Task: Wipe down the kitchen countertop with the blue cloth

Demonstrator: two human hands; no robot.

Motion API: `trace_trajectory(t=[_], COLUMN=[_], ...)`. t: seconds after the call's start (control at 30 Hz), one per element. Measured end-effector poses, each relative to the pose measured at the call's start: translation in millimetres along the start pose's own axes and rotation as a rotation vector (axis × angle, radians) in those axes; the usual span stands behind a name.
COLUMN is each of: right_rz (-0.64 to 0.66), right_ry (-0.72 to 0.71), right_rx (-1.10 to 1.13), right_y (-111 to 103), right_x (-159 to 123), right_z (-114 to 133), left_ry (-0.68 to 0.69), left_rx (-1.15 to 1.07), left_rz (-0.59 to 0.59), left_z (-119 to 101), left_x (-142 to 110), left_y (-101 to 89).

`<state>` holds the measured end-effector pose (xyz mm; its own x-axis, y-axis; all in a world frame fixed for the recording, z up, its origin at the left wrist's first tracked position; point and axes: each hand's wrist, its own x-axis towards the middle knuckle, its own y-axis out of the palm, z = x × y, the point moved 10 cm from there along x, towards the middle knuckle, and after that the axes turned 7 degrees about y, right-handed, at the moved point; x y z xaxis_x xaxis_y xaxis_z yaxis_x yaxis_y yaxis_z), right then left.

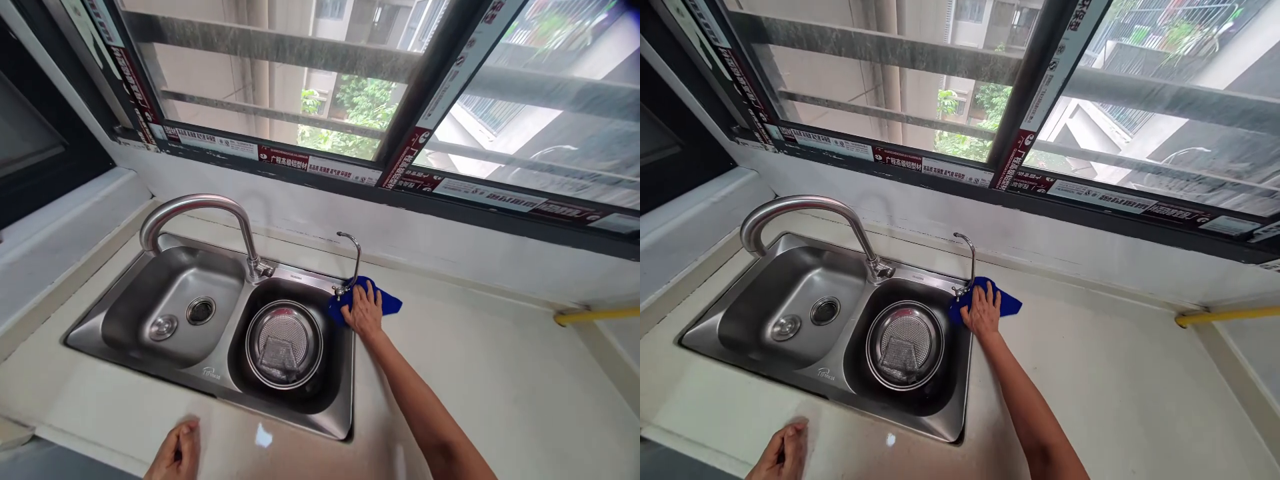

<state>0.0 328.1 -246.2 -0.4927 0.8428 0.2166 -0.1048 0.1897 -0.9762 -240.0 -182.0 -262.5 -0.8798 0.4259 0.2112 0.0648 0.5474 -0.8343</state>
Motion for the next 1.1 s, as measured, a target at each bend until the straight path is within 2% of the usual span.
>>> trace_trajectory(t=[0.13,0.3,0.43,0.63,0.87,1.1], right_rz=[0.101,0.125,0.12,0.127,0.148,0.209], right_ry=[-0.068,-0.063,-0.037,-0.06,-0.124,-0.306], right_rx=[0.029,0.019,0.017,0.008,0.02,0.121], right_y=[11.5,13.3,12.3,10.5,2.1,-6.8], right_x=[29.7,26.5,11.2,-13.8,-49.7,-123.4], right_z=[-1.9,-2.5,3.7,23.5,44.6,68.7], left_ry=[-0.012,-0.183,-0.242,-0.217,-0.186,-0.171], left_rx=[-0.015,-0.027,-0.065,-0.055,-0.076,-0.12], left_rz=[0.001,0.096,0.116,0.061,0.089,0.109], left_z=[3.5,8.7,3.7,2.8,2.5,6.9], left_x=[0.1,2.9,6.0,8.8,11.2,10.0], left_y=[1.4,3.8,0.9,-2.8,1.6,8.5])
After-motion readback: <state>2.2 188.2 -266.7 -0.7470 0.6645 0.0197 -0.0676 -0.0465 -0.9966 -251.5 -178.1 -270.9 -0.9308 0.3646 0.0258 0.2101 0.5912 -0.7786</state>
